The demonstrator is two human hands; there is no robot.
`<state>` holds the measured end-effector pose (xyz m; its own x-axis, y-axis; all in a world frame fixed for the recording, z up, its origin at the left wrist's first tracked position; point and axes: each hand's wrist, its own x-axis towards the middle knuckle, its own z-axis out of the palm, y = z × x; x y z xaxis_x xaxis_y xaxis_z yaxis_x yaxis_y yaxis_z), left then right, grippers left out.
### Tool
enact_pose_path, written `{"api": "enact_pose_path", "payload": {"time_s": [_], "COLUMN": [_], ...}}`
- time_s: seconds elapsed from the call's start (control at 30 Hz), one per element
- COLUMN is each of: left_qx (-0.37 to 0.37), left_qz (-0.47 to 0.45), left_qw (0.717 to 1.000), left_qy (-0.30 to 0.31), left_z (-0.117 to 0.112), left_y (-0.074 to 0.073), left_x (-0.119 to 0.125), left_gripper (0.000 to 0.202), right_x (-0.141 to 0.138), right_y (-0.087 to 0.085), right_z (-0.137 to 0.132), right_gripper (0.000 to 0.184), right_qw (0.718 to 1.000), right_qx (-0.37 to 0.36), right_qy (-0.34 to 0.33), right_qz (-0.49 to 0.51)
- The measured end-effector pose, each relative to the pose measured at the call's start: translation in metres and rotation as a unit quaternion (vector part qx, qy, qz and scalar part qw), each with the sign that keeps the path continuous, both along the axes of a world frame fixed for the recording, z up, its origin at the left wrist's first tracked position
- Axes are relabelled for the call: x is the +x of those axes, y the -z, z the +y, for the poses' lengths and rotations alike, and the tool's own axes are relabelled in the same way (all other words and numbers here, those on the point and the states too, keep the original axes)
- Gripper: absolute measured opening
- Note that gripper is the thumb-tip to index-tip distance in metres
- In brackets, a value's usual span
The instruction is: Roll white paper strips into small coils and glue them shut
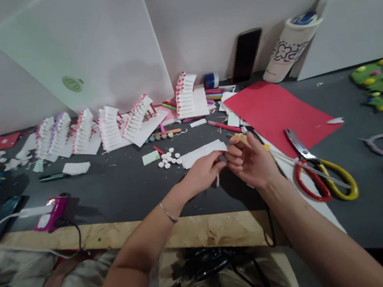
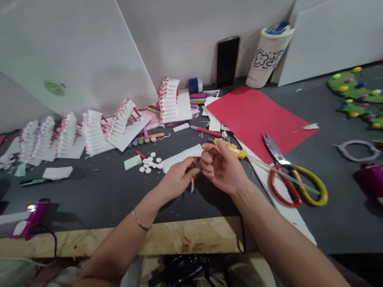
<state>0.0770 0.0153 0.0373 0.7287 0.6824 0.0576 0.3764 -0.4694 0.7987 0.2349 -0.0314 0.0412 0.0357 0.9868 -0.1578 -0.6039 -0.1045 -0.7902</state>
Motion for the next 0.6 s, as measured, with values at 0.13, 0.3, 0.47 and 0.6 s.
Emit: {"api": "enact_pose_path", "payload": {"time_s": [0.13,0.3,0.47,0.6], "left_qx": [0.002,0.044,0.11,0.121], "left_qz": [-0.006,-0.008,0.054,0.129], "left_qw": [0.997,0.989,0.985,0.969], "left_qy": [-0.076,-0.142,0.124,0.17], "left_z": [0.021,0.037,0.008,-0.012], "left_y": [0.0,-0.017,-0.019,0.001], "left_x": [-0.002,-0.008,-0.037,-0.065], "left_gripper": [0.025,0.031,0.028,0.023], "right_x": [0.011,0.028,0.032,0.027], "right_y": [-0.005,-0.005,-0.002,-0.005], "right_z": [0.001,0.001,0.004,0.008], "right_gripper": [0.025,0.025,0.046,0.036], "right_qw": [0.993,0.964,0.948,0.953], "right_qx": [-0.004,0.035,0.078,0.072], "right_qy": [0.06,0.085,0.071,0.077], "right_qz": [0.098,0.248,0.3,0.285]}}
